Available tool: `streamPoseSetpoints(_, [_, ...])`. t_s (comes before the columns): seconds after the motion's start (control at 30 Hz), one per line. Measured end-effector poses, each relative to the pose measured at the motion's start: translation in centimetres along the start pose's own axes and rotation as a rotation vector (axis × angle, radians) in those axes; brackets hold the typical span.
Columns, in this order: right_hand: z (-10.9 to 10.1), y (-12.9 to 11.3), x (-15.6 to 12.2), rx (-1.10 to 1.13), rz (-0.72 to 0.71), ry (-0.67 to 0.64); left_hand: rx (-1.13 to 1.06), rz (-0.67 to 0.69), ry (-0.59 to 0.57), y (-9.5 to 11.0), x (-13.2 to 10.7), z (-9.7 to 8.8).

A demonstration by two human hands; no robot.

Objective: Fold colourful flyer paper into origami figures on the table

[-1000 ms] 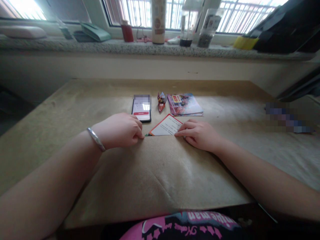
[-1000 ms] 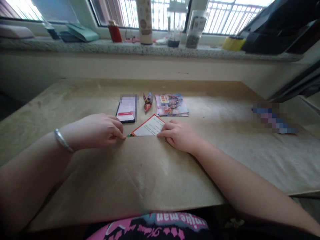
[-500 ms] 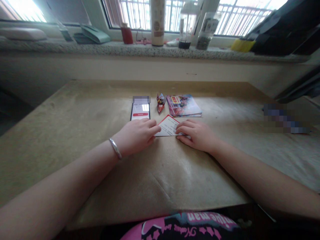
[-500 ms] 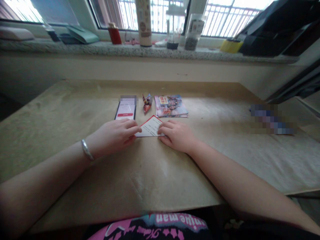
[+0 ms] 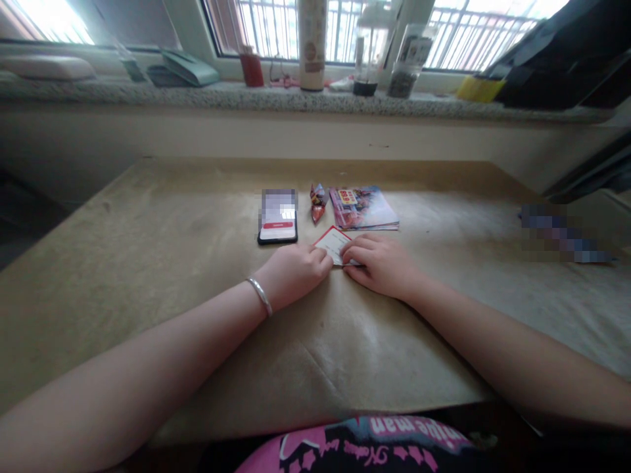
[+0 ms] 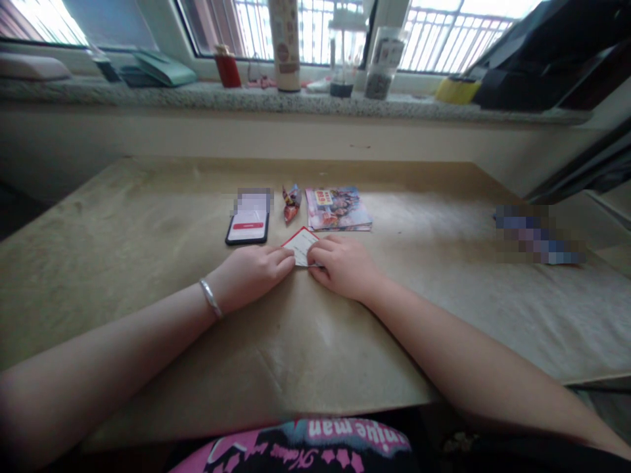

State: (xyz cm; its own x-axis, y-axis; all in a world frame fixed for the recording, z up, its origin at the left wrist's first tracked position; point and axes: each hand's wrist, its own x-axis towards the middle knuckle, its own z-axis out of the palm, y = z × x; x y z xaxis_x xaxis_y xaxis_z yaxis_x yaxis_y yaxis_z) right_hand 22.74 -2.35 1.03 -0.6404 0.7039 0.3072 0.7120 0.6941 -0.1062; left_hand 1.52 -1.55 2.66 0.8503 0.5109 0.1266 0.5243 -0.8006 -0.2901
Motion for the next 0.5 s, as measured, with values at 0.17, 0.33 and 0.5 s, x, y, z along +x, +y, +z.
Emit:
streamPoseSetpoints(0.17, [0.1, -0.9, 0.1, -0.081, 0.105, 0.081, -0.013, -0.108, 0.120, 0.2, 0.3, 0.7])
streamPoseSetpoints(0.33, [0.2, -1.6, 0.3, -0.056, 0.126, 0.154, -0.026, -0.138, 0.232, 0.2, 0.4, 0.7])
streamPoseSetpoints(0.5, [0.3, -2.0, 0.5, 0.010, 0.125, 0.189, -0.062, -0.117, 0.316, 0.4, 0.3, 0.6])
